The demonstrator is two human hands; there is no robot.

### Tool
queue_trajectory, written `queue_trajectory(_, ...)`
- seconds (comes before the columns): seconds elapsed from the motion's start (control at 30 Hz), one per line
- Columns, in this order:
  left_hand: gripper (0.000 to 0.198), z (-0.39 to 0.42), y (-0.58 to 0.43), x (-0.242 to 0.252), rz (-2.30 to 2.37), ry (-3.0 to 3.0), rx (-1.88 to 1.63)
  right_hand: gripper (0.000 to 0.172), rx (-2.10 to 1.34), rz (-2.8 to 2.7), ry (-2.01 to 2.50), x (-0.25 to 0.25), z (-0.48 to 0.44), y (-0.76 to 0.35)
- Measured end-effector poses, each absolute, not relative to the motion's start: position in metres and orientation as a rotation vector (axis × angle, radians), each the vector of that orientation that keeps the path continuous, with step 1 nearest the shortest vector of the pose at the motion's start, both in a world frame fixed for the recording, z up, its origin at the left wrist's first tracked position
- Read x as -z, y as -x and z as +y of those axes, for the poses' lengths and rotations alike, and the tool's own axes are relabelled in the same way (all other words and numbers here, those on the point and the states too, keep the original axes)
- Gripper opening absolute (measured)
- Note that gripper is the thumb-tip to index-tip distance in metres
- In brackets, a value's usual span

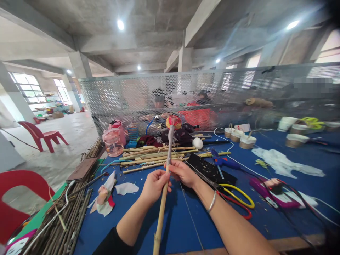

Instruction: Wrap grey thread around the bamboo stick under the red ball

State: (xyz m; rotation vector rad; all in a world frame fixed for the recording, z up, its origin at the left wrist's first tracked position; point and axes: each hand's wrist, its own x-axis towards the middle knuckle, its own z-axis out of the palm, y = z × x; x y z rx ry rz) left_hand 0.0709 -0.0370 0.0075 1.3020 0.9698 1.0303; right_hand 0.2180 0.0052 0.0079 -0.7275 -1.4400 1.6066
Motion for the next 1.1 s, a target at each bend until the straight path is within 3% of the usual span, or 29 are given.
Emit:
queue_trajectory(0.13, 0.047, -0.037, -0.07, -0.009, 0.875, -1.257, -0.949, 0.034, -1.611, -1.41, 0.717, 0.0, 0.008, -0.223)
queue_trajectory(0.33, 0.039, -0.032, -0.067, 0.0, 1.128, -1.459, -1.115, 0.035, -1.528, -1.434, 0.838, 0.0, 0.007, -0.218)
queue_trajectory(0.53, 0.044, -0.032, -0.069, 0.0, 0.876, -1.155, -1.049, 0.036, -1.671, -1.343, 0.711, -0.01, 0.005, -0.213)
queue_trajectory(0.73, 0.039, -0.029, -0.066, 0.002, 1.097, -1.303, -1.169, 0.033, -1.559, -1.361, 0.872, -0.007, 0.009, -0.212)
queue_trajectory(0.97, 0.047, -0.031, -0.071, -0.002, 0.927, -1.127, -1.005, 0.041, -1.776, -1.285, 0.807, -0.009, 0.013, -0.21)
queue_trajectory(1.1, 0.041, -0.028, -0.07, 0.003, 1.154, -1.261, -1.043, 0.039, -1.637, -1.332, 0.871, -0.002, 0.017, -0.205)
